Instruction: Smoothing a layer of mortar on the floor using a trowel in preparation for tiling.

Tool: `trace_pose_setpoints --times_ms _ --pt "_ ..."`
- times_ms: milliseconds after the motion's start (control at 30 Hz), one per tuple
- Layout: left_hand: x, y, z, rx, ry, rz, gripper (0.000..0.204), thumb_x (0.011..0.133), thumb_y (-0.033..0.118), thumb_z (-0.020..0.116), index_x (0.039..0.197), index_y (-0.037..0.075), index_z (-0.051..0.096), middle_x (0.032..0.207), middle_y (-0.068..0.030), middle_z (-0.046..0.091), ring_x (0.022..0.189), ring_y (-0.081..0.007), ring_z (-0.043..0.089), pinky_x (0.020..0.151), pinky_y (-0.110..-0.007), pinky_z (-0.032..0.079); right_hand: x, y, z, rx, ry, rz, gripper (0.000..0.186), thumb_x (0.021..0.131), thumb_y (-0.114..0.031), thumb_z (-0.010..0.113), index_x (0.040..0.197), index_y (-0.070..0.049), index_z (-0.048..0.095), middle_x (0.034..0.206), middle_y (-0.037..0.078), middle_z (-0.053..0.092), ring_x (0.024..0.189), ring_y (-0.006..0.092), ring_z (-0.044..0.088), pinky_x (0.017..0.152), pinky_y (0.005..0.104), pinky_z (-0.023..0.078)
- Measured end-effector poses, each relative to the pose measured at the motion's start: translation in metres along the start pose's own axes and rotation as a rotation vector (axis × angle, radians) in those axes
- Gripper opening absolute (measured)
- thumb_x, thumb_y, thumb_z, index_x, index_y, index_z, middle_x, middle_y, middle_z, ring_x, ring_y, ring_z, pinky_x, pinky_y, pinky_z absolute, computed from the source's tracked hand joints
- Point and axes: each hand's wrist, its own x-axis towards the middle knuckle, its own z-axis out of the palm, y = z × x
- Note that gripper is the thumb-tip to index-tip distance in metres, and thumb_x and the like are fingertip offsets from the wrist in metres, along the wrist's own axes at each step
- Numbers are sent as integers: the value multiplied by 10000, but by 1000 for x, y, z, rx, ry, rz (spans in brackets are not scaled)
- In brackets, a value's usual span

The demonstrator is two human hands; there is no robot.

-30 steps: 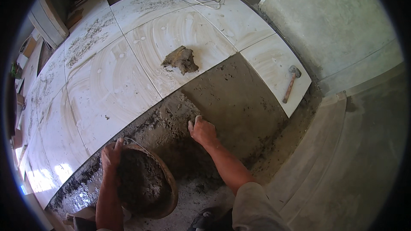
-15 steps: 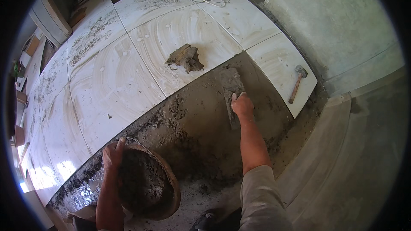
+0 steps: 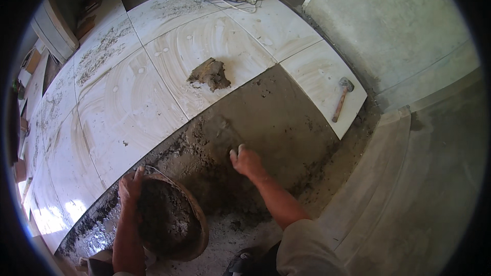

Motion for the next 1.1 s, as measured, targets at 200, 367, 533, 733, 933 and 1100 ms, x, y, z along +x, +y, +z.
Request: trace_pose_setpoints --times_ms 200,367,533,733,933,1100 --pt "-2 -5 -3 37 -3 -28 616 840 616 533 787 17 667 786 -259 627 830 -429 616 747 -481 464 -22 -5 -13 37 -17 -35 492 909 -445 494 978 38 561 854 313 616 841 495 590 758 533 480" --pt "-2 2 -5 -11 -41 -9 622 832 633 529 800 30 675 811 -258 636 861 -432 614 768 -484 464 54 47 -24 33 312 145 639 899 -501 481 1175 73 525 938 308 633 860 486 607 756 521 489" --pt "-3 6 -4 7 -50 -44 599 836 624 532 810 45 683 816 -254 639 867 -430 615 772 -484 466 79 44 -4 186 32 279 629 913 -480 443 1208 72 513 972 303 633 924 477 600 820 514 475" --pt "-5 2 -10 -7 -44 -40 570 840 607 543 821 56 689 824 -251 642 874 -426 616 774 -482 468 32 -31 3 35 -9 2 490 910 -440 458 941 39 556 921 328 610 916 499 577 810 533 468" --pt "-7 5 -13 -17 -44 -36 561 841 606 546 836 65 693 841 -253 644 884 -428 614 782 -483 467 14 -43 24 17 35 -114 430 901 -403 511 869 25 543 785 298 618 777 479 609 708 527 494" --pt "-6 5 -11 -12 -45 -39 586 837 624 538 854 60 697 861 -262 645 898 -430 614 801 -487 464 -2 -44 27 61 -37 -184 448 907 -418 505 906 29 534 781 302 616 776 479 606 701 538 487"
